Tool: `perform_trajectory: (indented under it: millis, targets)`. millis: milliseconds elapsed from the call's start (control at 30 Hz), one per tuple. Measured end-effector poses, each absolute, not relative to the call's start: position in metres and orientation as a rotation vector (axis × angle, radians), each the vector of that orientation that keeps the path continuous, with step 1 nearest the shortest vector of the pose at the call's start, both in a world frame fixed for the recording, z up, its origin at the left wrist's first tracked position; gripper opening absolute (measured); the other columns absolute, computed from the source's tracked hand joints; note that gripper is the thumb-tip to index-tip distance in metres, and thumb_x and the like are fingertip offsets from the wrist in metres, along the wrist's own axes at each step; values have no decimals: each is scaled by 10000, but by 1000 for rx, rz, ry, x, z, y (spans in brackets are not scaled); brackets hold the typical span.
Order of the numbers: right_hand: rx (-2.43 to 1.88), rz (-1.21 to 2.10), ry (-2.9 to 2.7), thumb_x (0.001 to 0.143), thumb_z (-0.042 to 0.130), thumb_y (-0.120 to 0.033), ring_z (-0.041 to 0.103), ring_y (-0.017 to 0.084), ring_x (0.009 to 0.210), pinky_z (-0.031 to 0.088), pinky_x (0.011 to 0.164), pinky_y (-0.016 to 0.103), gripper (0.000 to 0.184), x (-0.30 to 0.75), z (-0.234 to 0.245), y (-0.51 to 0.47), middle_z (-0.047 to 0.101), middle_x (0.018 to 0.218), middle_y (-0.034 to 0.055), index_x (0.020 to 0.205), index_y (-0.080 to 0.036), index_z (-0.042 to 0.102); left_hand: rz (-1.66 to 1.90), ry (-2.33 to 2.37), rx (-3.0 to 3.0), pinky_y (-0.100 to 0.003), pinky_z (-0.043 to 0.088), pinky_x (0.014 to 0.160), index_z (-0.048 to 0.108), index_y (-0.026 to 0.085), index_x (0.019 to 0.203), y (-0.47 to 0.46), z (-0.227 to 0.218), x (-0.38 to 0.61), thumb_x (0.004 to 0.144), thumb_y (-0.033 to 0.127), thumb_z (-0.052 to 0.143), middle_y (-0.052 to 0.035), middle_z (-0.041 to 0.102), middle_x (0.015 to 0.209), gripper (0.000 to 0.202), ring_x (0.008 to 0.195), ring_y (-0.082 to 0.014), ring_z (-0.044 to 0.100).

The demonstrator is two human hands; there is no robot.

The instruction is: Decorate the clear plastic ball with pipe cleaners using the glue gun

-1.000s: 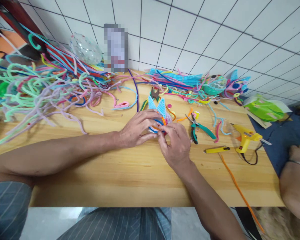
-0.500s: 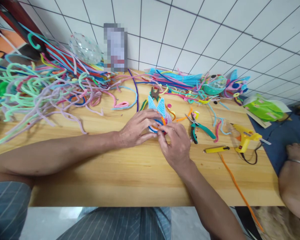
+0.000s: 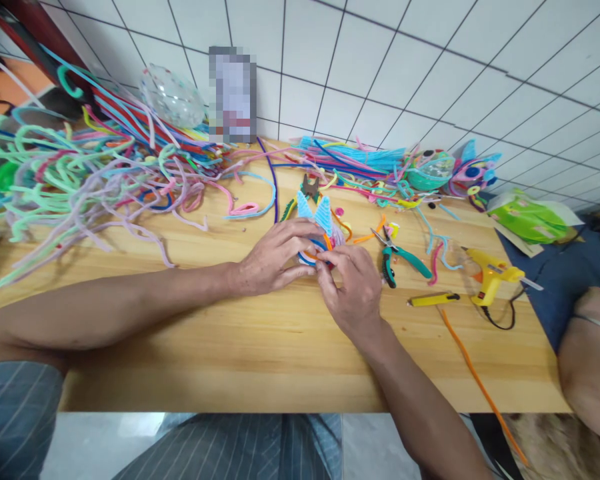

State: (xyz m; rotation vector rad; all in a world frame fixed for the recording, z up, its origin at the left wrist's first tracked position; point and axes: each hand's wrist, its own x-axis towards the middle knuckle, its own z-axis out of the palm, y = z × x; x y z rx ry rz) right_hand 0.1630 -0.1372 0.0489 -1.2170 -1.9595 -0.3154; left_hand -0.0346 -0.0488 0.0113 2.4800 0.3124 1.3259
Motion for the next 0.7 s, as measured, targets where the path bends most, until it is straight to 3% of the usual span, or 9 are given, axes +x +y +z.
perform_trajectory:
  millis: [300,700]
  targets:
    - [-1233,-273,-1932,949,729,-170,758,223,923,647,838,415,158,164,50,-136,781,996,39,1073,-268,723,1383,315,2437,-505,570,1135,586,204,1278,-47,20,-34,1071,325,627,-147,735,1348,243,1357,-271,670]
    - [-1193,-259,-1926,932,730,-123,758,221,925,651,837,405,223,164,47,-136,775,991,39,1096,-272,735,1346,326,2397,-497,536,1178,644,213,1183,-51,22,-35,1080,279,593,-149,741,1365,133,1368,-253,662]
